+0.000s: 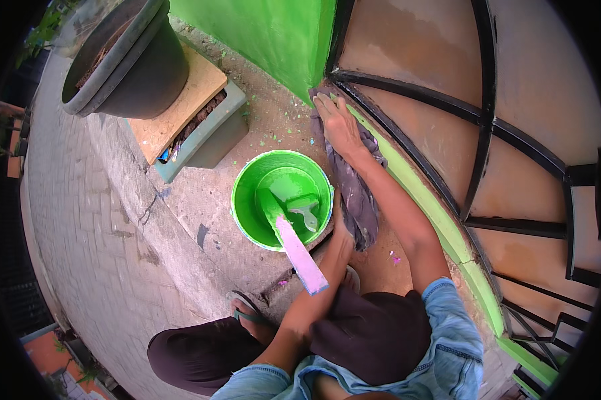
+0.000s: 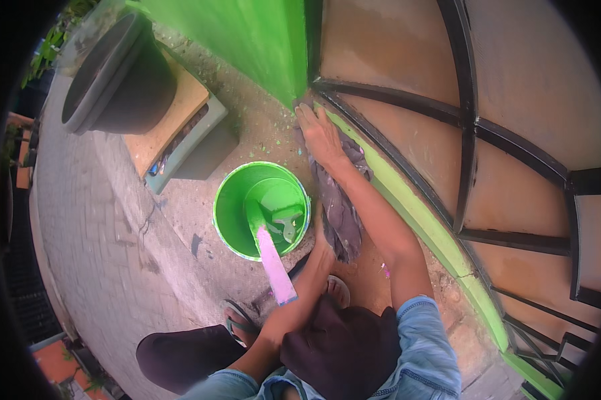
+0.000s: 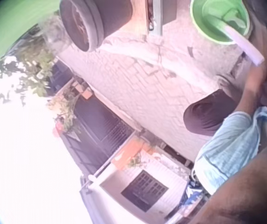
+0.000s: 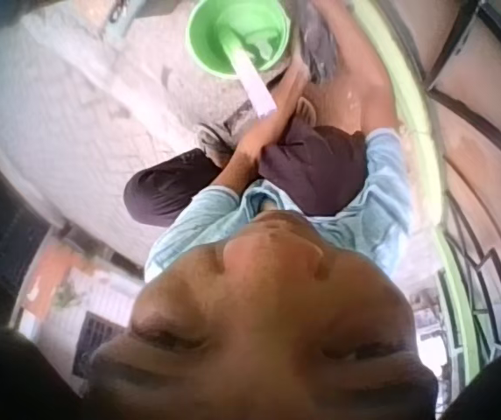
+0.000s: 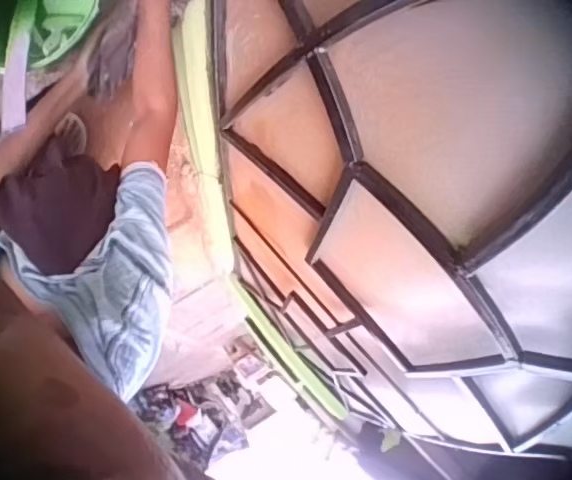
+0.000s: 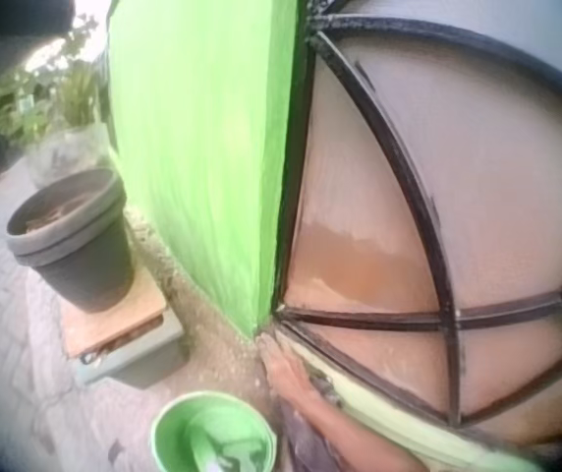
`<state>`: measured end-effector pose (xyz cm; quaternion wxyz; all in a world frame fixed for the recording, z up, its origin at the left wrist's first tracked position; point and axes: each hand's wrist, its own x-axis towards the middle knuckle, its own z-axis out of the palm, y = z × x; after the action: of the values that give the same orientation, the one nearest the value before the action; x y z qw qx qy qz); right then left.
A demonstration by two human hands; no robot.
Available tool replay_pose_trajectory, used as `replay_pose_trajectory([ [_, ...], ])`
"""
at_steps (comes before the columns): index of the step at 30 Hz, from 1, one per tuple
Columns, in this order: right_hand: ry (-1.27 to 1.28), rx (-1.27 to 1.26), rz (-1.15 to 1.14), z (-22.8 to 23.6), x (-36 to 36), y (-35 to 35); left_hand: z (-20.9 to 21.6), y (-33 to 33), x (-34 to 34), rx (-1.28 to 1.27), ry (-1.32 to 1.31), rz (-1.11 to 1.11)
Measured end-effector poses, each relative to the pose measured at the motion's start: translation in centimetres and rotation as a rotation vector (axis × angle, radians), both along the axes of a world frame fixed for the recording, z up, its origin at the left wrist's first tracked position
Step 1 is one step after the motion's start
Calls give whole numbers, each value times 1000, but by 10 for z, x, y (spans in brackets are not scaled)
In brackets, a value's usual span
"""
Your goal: The person wipes the wall base with a cloth, then uses a paintbrush to apply bright green paint along the bottom edge of a wall and metal frame. The person repeatedly dips the brush into a green bucket and paints the base area.
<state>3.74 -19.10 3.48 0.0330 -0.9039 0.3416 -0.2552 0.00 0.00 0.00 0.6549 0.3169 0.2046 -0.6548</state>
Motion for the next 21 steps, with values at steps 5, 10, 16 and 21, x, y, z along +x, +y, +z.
replay_pose_trajectory([
  [5, 187, -114, -135, -33, 11, -9, 8, 7, 7, -37, 119, -14],
  [10, 335, -61, -201, -9, -7, 3, -13, 22, 21, -89, -74, -156],
  [16, 616, 268, -252, 48, -83, 57, -13, 51, 21, -33, 35, -378],
  [21, 73, -70, -122, 36, -42, 43, -13, 48, 7, -14, 45, -338],
])
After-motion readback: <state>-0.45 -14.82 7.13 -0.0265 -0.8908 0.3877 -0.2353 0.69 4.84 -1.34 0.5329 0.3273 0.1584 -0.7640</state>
